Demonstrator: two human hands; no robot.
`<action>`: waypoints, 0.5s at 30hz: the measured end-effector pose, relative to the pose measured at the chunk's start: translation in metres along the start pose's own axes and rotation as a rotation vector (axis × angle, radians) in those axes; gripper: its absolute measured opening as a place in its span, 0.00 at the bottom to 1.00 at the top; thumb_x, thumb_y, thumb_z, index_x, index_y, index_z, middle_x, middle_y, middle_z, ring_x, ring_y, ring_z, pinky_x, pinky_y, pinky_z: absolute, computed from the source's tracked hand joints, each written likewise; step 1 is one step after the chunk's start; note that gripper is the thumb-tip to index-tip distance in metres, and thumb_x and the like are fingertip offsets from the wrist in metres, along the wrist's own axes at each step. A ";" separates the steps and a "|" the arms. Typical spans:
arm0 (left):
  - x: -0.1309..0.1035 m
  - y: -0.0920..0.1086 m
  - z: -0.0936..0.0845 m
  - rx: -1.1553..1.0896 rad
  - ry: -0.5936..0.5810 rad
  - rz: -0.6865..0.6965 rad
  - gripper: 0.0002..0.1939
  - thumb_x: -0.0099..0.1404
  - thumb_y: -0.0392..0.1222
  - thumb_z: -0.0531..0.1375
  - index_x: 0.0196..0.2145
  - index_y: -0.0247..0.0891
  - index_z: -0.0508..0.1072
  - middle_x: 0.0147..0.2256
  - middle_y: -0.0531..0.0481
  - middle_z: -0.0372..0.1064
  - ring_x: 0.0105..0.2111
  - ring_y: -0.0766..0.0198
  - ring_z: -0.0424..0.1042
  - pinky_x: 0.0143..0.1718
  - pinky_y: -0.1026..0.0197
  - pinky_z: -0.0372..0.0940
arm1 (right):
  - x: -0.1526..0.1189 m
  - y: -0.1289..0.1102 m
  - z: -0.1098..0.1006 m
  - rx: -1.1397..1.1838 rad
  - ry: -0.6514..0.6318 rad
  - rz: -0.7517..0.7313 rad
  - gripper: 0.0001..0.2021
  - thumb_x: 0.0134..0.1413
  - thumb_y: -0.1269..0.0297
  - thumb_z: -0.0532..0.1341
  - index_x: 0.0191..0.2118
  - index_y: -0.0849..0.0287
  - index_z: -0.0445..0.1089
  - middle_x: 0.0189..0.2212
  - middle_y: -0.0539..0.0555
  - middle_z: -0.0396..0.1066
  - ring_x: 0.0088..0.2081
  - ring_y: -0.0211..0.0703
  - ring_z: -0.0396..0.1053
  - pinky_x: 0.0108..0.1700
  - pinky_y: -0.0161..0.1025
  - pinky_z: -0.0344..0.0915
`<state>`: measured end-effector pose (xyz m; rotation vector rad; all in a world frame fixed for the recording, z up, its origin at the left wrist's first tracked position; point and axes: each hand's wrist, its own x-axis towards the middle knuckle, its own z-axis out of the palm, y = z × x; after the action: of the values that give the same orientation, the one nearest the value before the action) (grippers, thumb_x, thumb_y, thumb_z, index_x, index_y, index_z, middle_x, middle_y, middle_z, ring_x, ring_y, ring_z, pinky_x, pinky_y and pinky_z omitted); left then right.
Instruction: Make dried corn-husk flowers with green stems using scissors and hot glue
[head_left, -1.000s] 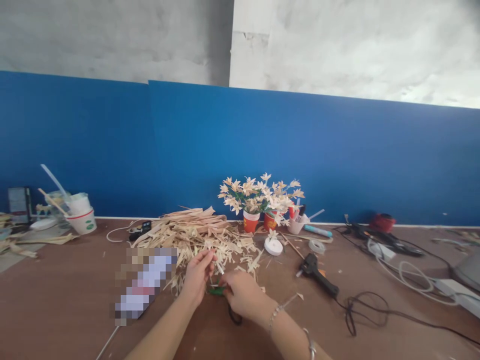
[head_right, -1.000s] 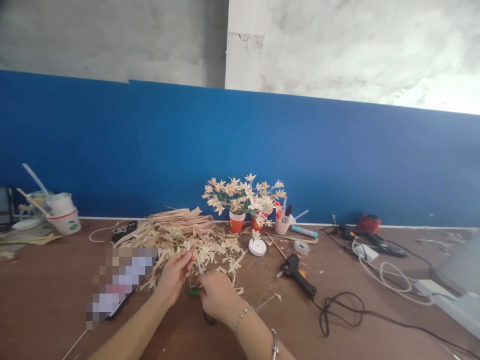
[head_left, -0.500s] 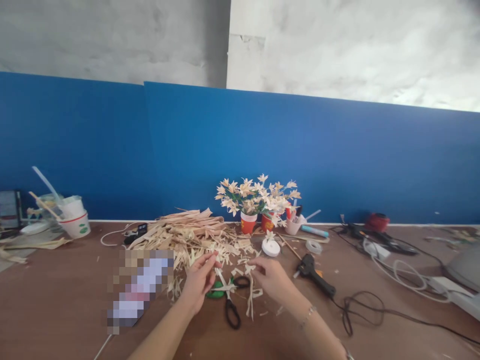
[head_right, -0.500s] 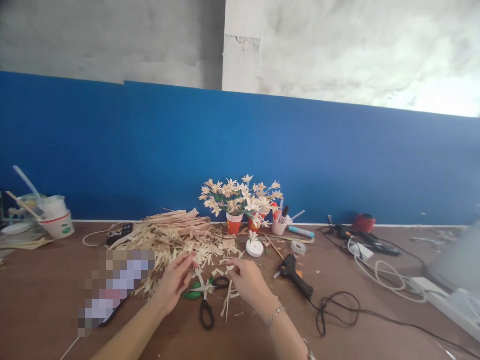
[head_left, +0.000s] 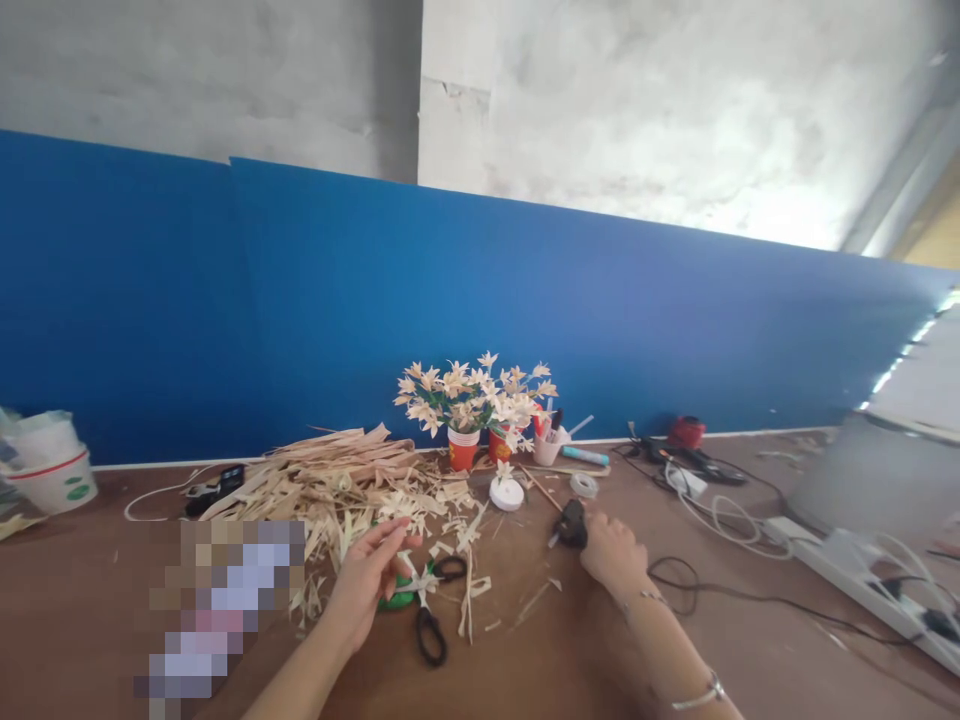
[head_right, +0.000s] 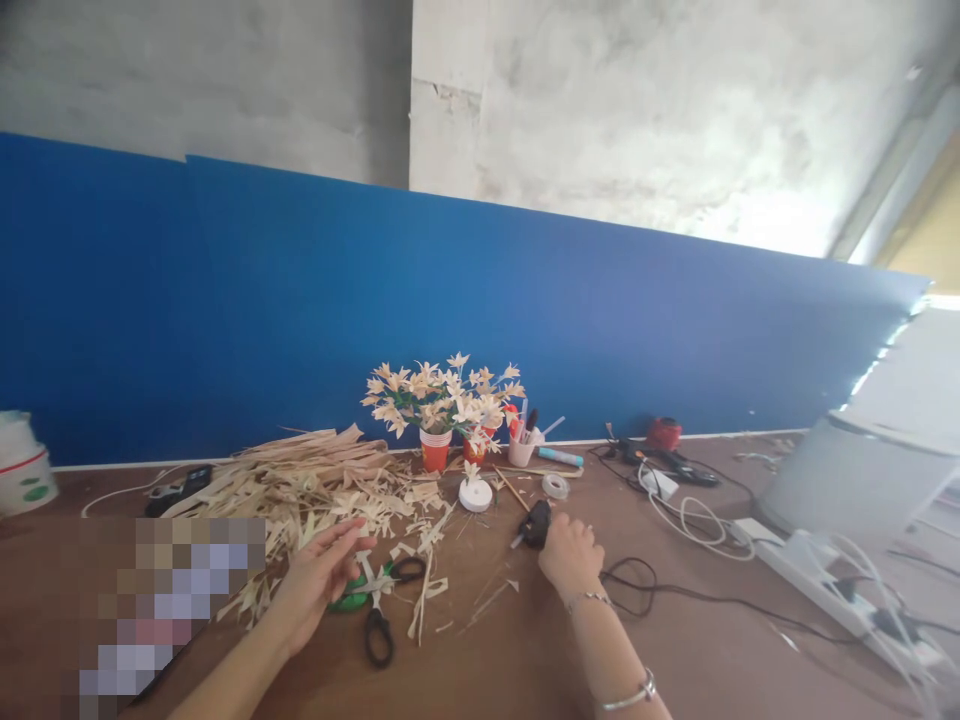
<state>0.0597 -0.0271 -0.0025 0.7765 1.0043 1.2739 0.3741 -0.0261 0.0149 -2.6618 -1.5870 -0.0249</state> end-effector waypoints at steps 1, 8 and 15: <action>0.000 0.000 0.000 0.001 -0.001 -0.005 0.15 0.51 0.40 0.64 0.37 0.33 0.72 0.28 0.44 0.74 0.17 0.72 0.68 0.10 0.75 0.53 | 0.002 0.001 0.004 0.000 -0.016 0.007 0.15 0.48 0.77 0.50 0.43 0.67 0.63 0.42 0.67 0.65 0.47 0.58 0.63 0.43 0.49 0.59; -0.002 0.001 0.000 0.029 -0.001 -0.037 0.12 0.50 0.38 0.64 0.33 0.32 0.70 0.31 0.43 0.75 0.26 0.66 0.74 0.18 0.73 0.62 | 0.009 0.006 0.015 0.022 0.049 0.041 0.11 0.50 0.74 0.49 0.40 0.66 0.61 0.39 0.66 0.65 0.44 0.56 0.65 0.40 0.47 0.60; -0.003 0.000 0.001 0.085 0.004 -0.027 0.14 0.52 0.42 0.63 0.36 0.33 0.69 0.24 0.48 0.74 0.20 0.69 0.71 0.14 0.74 0.58 | 0.017 0.018 0.008 0.258 0.232 -0.001 0.13 0.48 0.65 0.53 0.42 0.61 0.63 0.35 0.61 0.68 0.39 0.55 0.68 0.35 0.43 0.62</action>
<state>0.0604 -0.0295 -0.0016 0.8229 1.0746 1.2170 0.3979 -0.0188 0.0074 -2.3656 -1.4142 -0.1158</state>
